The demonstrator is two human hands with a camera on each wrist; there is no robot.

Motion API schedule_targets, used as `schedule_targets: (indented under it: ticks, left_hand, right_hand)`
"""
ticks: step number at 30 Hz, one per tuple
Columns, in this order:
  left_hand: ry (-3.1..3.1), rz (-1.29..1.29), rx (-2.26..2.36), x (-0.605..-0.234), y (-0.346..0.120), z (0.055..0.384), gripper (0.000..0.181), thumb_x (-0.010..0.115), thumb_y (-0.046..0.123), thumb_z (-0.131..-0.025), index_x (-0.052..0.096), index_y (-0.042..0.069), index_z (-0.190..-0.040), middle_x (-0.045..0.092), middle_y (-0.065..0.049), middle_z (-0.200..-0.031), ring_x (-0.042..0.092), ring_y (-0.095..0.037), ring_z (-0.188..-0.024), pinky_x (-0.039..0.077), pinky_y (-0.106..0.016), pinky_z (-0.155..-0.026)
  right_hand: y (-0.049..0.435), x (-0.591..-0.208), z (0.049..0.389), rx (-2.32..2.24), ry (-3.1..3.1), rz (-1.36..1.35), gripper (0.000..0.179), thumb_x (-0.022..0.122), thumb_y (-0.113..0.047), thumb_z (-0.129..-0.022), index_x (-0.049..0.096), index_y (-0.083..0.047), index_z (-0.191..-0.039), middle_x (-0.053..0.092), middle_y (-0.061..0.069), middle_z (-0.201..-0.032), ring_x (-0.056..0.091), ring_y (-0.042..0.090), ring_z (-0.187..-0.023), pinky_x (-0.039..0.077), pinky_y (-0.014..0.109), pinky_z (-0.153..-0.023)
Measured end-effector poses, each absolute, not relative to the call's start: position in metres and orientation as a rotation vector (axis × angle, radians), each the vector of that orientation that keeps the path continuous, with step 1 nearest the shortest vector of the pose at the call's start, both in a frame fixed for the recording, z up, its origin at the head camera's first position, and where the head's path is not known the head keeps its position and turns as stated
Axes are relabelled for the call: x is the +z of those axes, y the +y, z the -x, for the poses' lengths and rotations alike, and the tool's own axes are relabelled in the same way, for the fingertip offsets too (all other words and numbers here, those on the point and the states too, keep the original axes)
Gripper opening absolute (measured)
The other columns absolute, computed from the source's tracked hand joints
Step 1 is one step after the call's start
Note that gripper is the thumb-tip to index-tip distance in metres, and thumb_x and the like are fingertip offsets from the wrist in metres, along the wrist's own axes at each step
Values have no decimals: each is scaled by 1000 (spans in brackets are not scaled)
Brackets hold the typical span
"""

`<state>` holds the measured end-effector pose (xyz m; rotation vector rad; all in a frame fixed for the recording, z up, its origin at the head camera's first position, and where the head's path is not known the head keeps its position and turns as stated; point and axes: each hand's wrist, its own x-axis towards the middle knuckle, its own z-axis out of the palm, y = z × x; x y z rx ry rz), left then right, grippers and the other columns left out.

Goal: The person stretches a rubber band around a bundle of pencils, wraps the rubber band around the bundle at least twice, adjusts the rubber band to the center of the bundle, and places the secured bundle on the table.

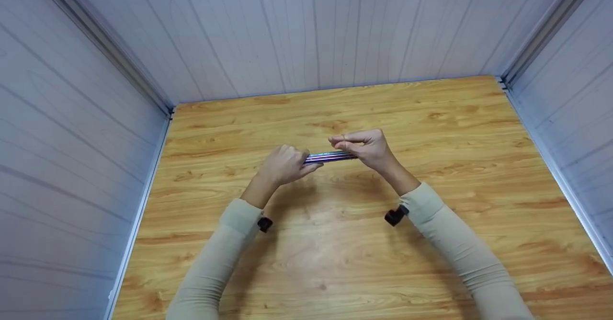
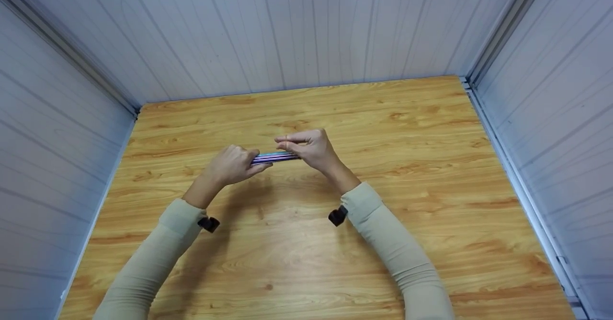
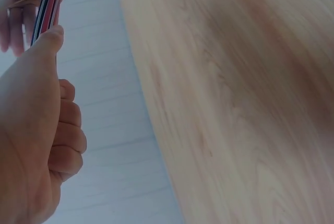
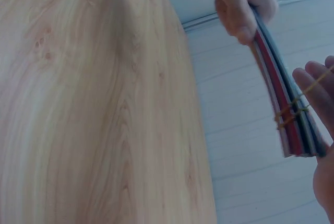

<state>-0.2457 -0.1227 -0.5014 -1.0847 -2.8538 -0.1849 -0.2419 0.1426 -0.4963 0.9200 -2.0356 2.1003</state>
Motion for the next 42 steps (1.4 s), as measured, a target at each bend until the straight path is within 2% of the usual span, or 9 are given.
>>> schedule_targets:
  ticks: [5, 12, 16, 21, 24, 30, 35, 37, 42]
  left_hand:
    - [-2895, 999, -175, -510, -124, 249, 53, 66, 50, -113, 66, 7, -82, 44, 2, -65, 38, -13, -59, 33, -28, -56]
    - [-3031, 756, -364, -510, -123, 256, 55, 60, 52, -116, 72, 4, -91, 48, 0, -68, 43, -15, -59, 37, -31, -58]
    - [-3109, 511, -469, -510, -126, 262, 55, 59, 55, -115, 64, 10, -83, 48, 0, -69, 47, -18, -63, 40, -34, -62]
    - [-3081, 405, -567, -513, -128, 264, 57, 60, 54, -115, 50, 15, -74, 44, 0, -68, 46, -21, -65, 40, -36, -63]
    - [-3063, 387, -761, -514, -124, 261, 57, 59, 52, -115, 46, 18, -72, 41, 3, -66, 43, -17, -61, 37, -32, -60]
    - [-2963, 260, -1208, -509, -108, 257, 58, 55, 55, -116, 45, 20, -70, 40, 8, -62, 37, -10, -55, 32, -26, -55]
    - [-2786, 163, -1327, -512, -98, 254, 57, 59, 53, -115, 44, 22, -68, 39, 10, -60, 34, -8, -54, 30, -26, -54]
    - [-2714, 147, -1320, -513, -94, 251, 56, 60, 50, -114, 43, 23, -69, 38, 10, -61, 34, -8, -55, 29, -25, -53]
    - [-2515, 212, -1253, -516, -87, 247, 50, 66, 38, -112, 43, 22, -71, 36, 10, -63, 33, -10, -56, 26, -24, -53]
  right_hand:
    - [144, -486, 241, 2023, -2024, -1026, 31, 82, -2, -100, 75, 22, -118, 74, 41, -116, 83, 2, -109, 67, 23, -89]
    - [144, -488, 244, 1706, -2035, -1155, 35, 93, -17, -91, 84, 6, -117, 83, 25, -115, 80, 2, -119, 57, 26, -116]
    - [142, -491, 241, 1595, -1971, -1317, 40, 95, -21, -89, 84, 6, -117, 82, 25, -117, 78, 3, -125, 54, 27, -121]
    - [139, -491, 236, 1414, -1941, -1420, 46, 92, -34, -93, 85, 1, -122, 83, 23, -119, 78, 16, -130, 49, 23, -124]
    - [138, -492, 233, 1282, -1913, -1434, 60, 87, -48, -95, 82, -1, -131, 81, 24, -125, 72, 18, -140, 52, 31, -124]
    - [134, -493, 230, 1153, -1845, -1386, 91, 77, -68, -97, 64, 2, -154, 55, 11, -168, 48, 13, -164, 43, 36, -130]
    - [134, -496, 228, 1426, -1823, -1252, 102, 74, -71, -99, 43, -6, -171, 34, -5, -181, 34, 10, -171, 33, 33, -138]
    - [133, -496, 226, 1612, -1782, -1184, 111, 73, -74, -98, 36, 0, -172, 28, 0, -185, 31, 9, -173, 33, 35, -139]
    - [130, -491, 221, 2005, -1682, -978, 133, 72, -83, -92, 22, 15, -168, 16, 29, -184, 31, 8, -173, 40, 39, -134]
